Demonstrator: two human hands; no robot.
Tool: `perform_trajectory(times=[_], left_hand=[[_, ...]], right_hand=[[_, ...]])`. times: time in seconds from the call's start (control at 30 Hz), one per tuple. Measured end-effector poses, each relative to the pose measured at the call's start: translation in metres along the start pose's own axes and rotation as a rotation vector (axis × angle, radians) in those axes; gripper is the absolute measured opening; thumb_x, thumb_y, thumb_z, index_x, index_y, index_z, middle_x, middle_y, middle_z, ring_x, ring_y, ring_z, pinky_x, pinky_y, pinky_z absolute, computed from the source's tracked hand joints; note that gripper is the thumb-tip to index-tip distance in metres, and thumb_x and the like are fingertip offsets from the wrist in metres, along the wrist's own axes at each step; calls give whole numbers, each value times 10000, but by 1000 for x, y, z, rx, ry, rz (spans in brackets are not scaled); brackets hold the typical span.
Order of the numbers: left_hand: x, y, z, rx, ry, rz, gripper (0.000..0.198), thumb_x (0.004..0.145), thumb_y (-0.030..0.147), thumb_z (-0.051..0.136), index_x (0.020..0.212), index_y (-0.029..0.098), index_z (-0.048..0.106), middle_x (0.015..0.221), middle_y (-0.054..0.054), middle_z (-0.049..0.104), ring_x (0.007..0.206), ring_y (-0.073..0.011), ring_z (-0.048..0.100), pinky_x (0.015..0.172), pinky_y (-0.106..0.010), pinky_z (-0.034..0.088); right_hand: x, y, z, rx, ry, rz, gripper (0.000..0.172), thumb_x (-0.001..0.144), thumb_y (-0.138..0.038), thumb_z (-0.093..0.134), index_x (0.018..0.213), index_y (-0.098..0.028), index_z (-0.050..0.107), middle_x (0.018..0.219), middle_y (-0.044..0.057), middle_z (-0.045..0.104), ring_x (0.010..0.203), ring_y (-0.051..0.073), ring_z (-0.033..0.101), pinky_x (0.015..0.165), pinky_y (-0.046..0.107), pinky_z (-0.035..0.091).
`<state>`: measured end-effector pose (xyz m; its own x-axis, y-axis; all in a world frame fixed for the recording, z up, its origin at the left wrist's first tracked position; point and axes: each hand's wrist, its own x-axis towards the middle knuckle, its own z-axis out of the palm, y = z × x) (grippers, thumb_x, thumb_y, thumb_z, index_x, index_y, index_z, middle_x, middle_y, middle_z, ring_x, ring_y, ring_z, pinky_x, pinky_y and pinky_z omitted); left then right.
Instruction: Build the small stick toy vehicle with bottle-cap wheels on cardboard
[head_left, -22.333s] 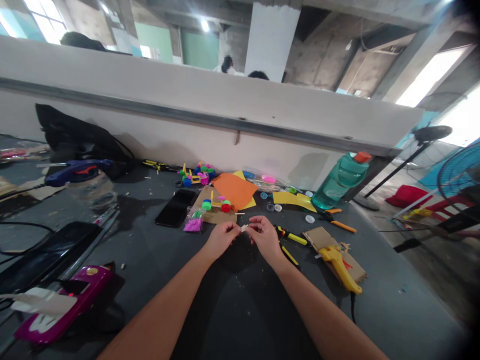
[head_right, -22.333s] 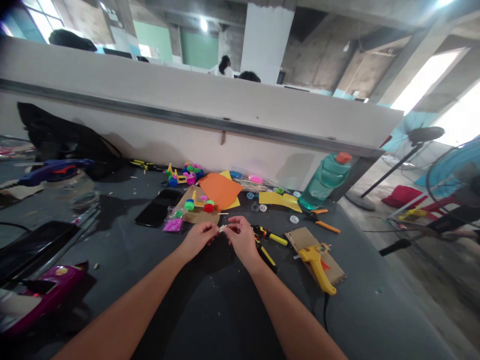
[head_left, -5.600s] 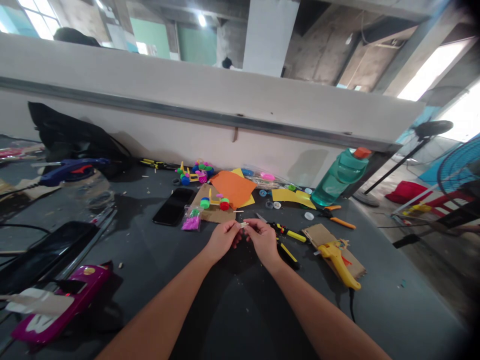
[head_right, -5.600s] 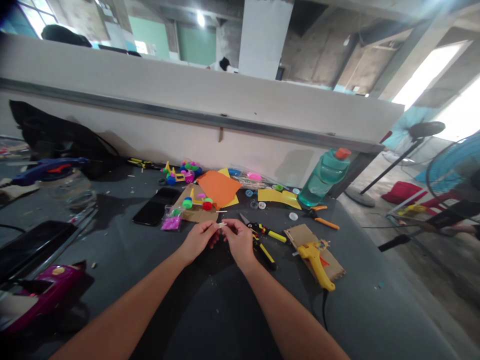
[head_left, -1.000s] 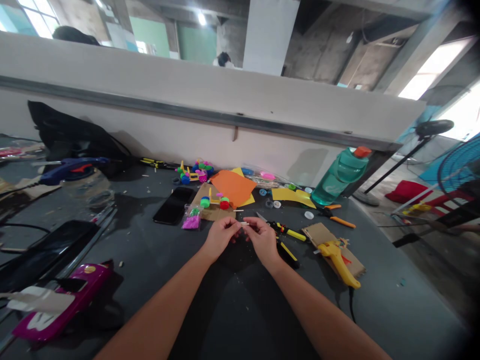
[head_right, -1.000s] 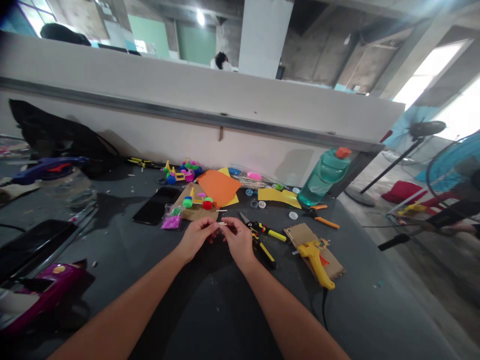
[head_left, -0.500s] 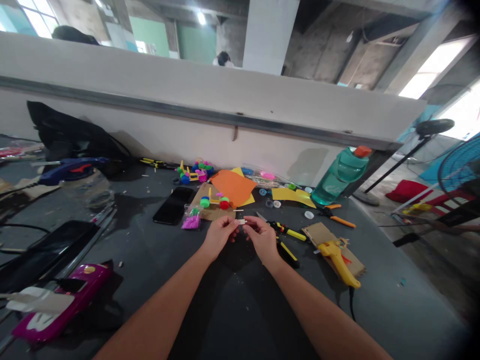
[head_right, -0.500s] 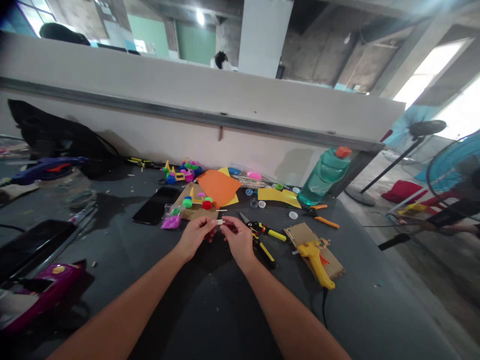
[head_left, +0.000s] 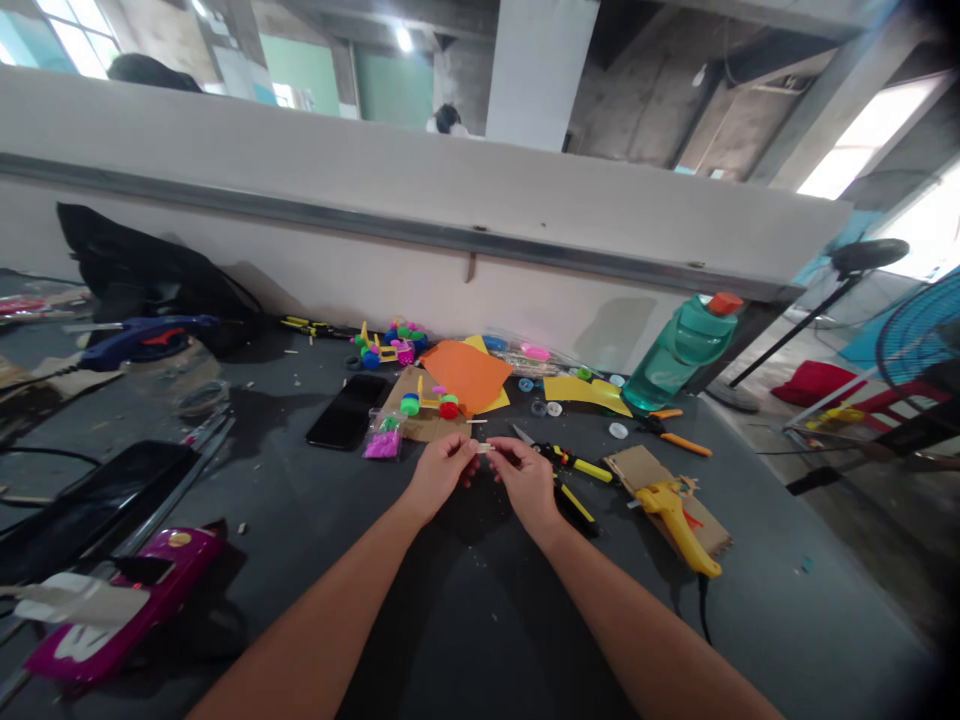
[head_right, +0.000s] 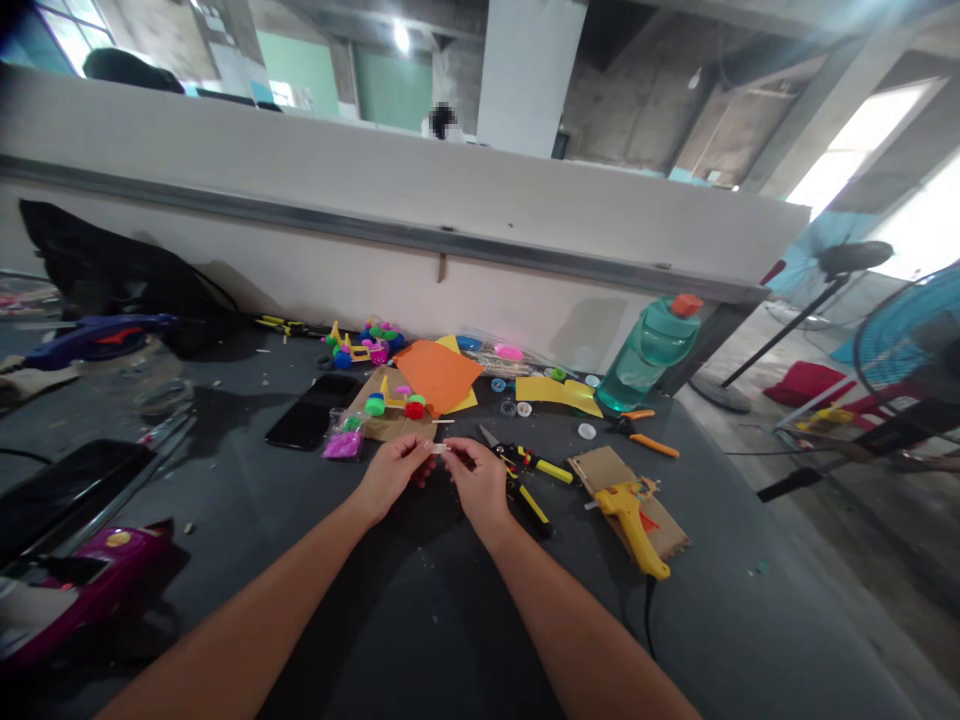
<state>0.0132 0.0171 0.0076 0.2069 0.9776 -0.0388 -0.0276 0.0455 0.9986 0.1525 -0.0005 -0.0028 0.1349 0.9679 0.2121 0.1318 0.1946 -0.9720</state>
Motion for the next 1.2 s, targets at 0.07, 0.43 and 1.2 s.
perform_trajectory(times=[0.07,0.43,1.2], left_hand=[[0,0,0,5,0,8,297,758,434,543,684,146,531,569,29,534,481,-80,484,448,-187,402],[1,-4,1,68,-2,60,285,766,427,532,686,154,534,571,34,529,480,-87,486,447,-196,412],[0,0,-1,140,59,90,283,761,428,529,675,158,543,560,28,535,474,-100,485,435,-204,407]], right_hand=[[0,2,0,0,-1,-2,213,726,-305,617,891,-181,672,732,27,658,601,156,591,483,247,486],[0,3,1,35,-32,21,290,718,-361,634,948,-184,644,782,35,655,610,149,586,472,240,484],[3,2,-2,84,-97,113,235,735,-404,595,727,-170,620,615,-2,610,503,117,529,450,222,429]])
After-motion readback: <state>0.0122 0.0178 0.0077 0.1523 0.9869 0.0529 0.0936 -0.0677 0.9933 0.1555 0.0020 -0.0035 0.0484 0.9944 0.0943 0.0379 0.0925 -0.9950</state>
